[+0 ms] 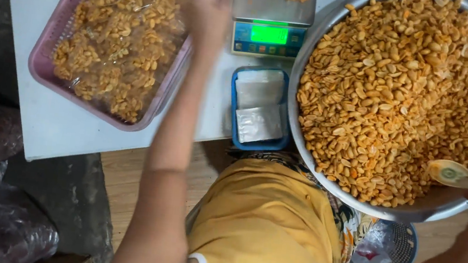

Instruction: Packing roasted peanuts from a large metal bowl into small plastic bags using a spoon.

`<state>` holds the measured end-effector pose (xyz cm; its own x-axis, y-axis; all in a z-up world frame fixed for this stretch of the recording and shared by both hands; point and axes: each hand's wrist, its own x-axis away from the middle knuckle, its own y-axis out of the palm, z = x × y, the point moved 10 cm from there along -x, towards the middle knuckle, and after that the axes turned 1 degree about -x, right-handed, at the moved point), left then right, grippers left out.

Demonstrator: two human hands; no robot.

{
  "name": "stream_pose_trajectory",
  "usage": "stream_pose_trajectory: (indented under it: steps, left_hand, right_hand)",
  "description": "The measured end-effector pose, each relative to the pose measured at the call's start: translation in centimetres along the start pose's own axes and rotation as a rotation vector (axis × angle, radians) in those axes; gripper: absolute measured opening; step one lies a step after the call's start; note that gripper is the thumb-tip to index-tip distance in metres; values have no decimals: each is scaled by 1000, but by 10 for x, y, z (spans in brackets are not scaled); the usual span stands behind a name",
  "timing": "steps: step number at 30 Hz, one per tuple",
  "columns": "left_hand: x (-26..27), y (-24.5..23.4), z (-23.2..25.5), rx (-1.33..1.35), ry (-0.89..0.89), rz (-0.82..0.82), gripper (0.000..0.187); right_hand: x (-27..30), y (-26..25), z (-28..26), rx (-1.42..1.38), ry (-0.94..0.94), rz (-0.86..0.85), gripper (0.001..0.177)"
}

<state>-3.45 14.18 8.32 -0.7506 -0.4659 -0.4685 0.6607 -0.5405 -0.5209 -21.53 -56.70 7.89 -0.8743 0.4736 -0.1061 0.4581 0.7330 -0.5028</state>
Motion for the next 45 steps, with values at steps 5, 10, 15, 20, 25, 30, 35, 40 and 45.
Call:
stream_pose_trajectory:
  steps: [5,10,15,20,25,30,35,40,45]
  left_hand:
    - [-22,-13,-30,-544,182,-34,24]
    - [72,-10,77,-281,546,-225,41]
    - [190,43,55,-424,335,-848,37]
    - [201,63,33,-296,182,-990,17]
    - [204,52,58,-399,141,-1134,49]
    - [196,58,30,-493,229,-1038,23]
    - [159,24,93,-177,222,-912,25]
    - [194,34,177,1078,-665,-1143,31]
    - [247,98,222,1109,-696,-1355,14]
  right_hand:
    - [16,18,5,-44,12,92,7]
    - [-18,37,-25,225,-362,-41,17]
    - [-14,46,-113,700,-808,161,29]
    - [-4,83,-77,855,-749,5,20]
    - [18,77,-87,569,-388,-141,5]
    - [17,66,-49,399,-73,-178,6]
    - [22,62,-48,273,126,-197,6]
    - [31,70,-65,-330,300,-206,9]
    - [18,60,-89,-282,284,-179,6]
